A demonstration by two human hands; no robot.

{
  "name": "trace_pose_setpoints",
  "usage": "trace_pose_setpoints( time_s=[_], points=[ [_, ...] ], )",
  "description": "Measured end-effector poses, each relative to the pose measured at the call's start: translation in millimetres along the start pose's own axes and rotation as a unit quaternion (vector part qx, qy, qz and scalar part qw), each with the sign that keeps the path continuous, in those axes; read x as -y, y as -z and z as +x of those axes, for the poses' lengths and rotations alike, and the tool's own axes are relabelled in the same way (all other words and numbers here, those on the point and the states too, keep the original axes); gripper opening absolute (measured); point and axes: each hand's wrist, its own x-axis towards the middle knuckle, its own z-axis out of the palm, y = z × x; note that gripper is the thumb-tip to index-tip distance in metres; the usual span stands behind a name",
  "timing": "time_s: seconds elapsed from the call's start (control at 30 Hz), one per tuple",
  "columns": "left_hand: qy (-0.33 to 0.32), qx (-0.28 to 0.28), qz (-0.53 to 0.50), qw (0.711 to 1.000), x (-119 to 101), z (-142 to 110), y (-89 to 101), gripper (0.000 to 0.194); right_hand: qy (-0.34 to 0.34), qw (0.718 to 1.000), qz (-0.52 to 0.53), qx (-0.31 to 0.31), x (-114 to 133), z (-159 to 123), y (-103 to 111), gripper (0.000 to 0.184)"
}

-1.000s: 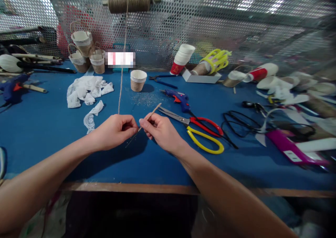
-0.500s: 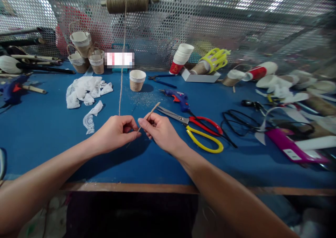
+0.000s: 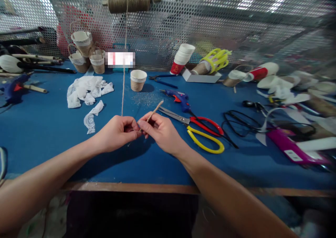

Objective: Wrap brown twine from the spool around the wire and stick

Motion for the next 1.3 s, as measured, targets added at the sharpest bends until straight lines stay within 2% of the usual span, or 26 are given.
trace_pose_setpoints(
  time_s=[0.13,0.3,0.57,0.97,1.13,1.3],
  points=[
    [-0.006,0.014,0.007,1.000,2.1,0.4,4.0,0.015,-0.014,1.000,-0.003,-0.013,-0.8,0.9,0.9,0.028],
    [-0.039,0.049,0.065,0.996,0.5,-0.1,9.5,0.016,-0.029,0.999,-0.020,-0.017,-3.4,2.2,2.4,0.032],
    [-0.055,0.004,0.128,0.990,2.1,-0.8,9.5,0.017,-0.038,0.998,-0.033,-0.028,-2.5,2.1,2.2,0.033],
    [-0.027,-0.060,0.094,0.993,3.7,-0.4,-3.2,0.017,-0.039,0.997,-0.040,-0.044,-1.9,1.0,-1.0,0.030],
    [-0.008,-0.022,-0.003,1.000,3.0,0.5,-2.3,0.018,-0.024,1.000,-0.007,-0.002,1.9,0.8,0.9,0.025],
    [0.018,0.001,-0.017,1.000,2.4,1.2,-1.4,0.018,-0.041,0.999,-0.004,0.002,-0.3,1.7,3.3,0.028]
  ],
)
